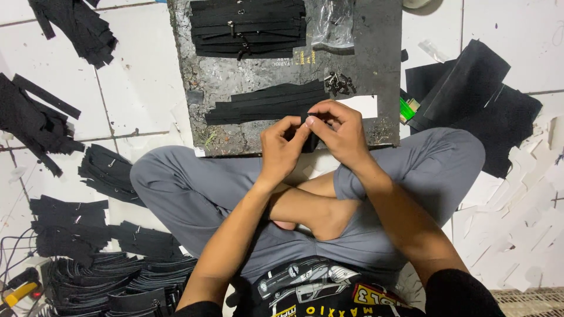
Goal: Attaching metal zipper sliders to black zipper tape strips
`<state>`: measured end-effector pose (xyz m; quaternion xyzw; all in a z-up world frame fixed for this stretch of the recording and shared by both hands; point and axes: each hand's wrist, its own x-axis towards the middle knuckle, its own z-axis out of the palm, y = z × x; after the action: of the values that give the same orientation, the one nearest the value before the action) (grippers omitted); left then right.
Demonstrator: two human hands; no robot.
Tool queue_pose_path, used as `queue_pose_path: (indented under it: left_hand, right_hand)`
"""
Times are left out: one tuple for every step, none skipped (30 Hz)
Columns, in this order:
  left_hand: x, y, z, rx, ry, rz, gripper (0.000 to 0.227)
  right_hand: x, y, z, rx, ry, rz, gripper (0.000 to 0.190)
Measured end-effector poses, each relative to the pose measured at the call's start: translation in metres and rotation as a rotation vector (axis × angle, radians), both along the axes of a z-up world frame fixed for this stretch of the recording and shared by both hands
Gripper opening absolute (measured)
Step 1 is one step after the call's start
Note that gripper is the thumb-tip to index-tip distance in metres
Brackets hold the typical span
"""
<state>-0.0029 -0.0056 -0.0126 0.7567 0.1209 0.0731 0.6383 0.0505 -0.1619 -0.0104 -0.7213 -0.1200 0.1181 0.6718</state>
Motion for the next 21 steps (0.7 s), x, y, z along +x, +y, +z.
queue_pose_path:
  left_hand:
    - [0.0, 0.0, 0.0, 0.001, 0.001, 0.002, 0.003]
    - [0.0, -0.001, 0.001, 0.004, -0.006, 0.011, 0.002]
    - [0.001, -0.002, 0.001, 0.005, -0.013, 0.016, 0.002]
    - [0.0, -0.002, 0.003, 0.005, -0.013, 0.015, 0.002]
    - [0.001, -0.003, 0.005, 0.001, -0.017, 0.016, 0.002]
    - [0.001, -0.004, 0.007, -0.003, -0.02, 0.017, 0.003]
    - [0.0, -0.003, 0.007, -0.005, -0.02, 0.017, 0.003]
    - [0.0, -0.002, 0.008, -0.01, -0.016, -0.005, 0.004]
    - [0.001, 0.0, 0.008, -0.01, -0.013, -0.025, 0.005]
    - [0.001, 0.0, 0.006, -0.009, -0.016, -0.025, 0.005]
    - [0.001, 0.0, 0.003, 0.0, -0.016, -0.005, 0.005]
    - [0.0, 0.0, 0.001, 0.008, -0.016, 0.014, 0.005]
    - [0.0, 0.0, -0.002, 0.011, -0.018, 0.017, 0.005]
    - [0.0, -0.001, -0.004, 0.009, -0.022, 0.039, 0.006]
    - [0.0, -0.002, -0.006, 0.005, -0.029, 0.058, 0.006]
    - [-0.001, -0.001, -0.002, 0.007, -0.031, 0.058, 0.006]
    - [0.0, 0.0, 0.003, 0.022, -0.038, 0.037, 0.004]
    - [0.001, 0.0, 0.009, 0.037, -0.045, 0.015, 0.003]
    - [0.001, -0.001, 0.01, 0.037, -0.055, 0.012, 0.003]
    - [0.0, -0.002, 0.012, 0.028, -0.042, 0.02, 0.003]
    - [0.001, -0.003, 0.013, 0.019, -0.032, 0.027, 0.004]
  right_hand:
    - [0.0, 0.001, 0.001, 0.001, 0.001, 0.002, 0.016]
    - [0.0, 0.002, 0.001, 0.002, -0.003, 0.0, 0.016]
    - [0.0, 0.002, 0.003, 0.001, -0.008, -0.006, 0.015]
    - [-0.001, 0.003, 0.003, 0.0, -0.008, -0.007, 0.015]
    - [-0.001, 0.004, 0.004, 0.025, -0.009, -0.017, 0.015]
    - [-0.001, 0.004, 0.005, 0.049, -0.01, -0.027, 0.014]
    - [0.0, 0.003, 0.005, 0.046, -0.011, -0.028, 0.014]
    - [0.0, 0.003, 0.005, 0.081, 0.009, -0.036, 0.014]
    - [0.002, 0.003, 0.005, 0.12, 0.027, -0.042, 0.014]
    - [0.003, 0.003, 0.003, 0.121, 0.024, -0.042, 0.014]
    - [0.002, 0.003, 0.002, 0.113, 0.022, -0.037, 0.014]
    - [0.002, 0.003, 0.0, 0.105, 0.019, -0.032, 0.014]
    - [0.001, 0.005, 0.003, 0.108, 0.018, -0.029, 0.014]
    - [0.0, 0.006, 0.006, 0.104, 0.021, -0.032, 0.014]
    - [-0.001, 0.007, 0.009, 0.1, 0.023, -0.037, 0.013]
    - [-0.001, 0.008, 0.008, 0.102, 0.02, -0.037, 0.013]
    - [-0.001, 0.009, 0.007, 0.098, 0.007, -0.055, 0.014]
    - [-0.001, 0.01, 0.006, 0.095, -0.006, -0.074, 0.014]
    - [-0.003, 0.01, 0.001, 0.096, -0.015, -0.077, 0.014]
    - [-0.004, 0.009, -0.004, 0.1, 0.013, -0.075, 0.016]
    - [-0.005, 0.009, -0.009, 0.104, 0.038, -0.074, 0.017]
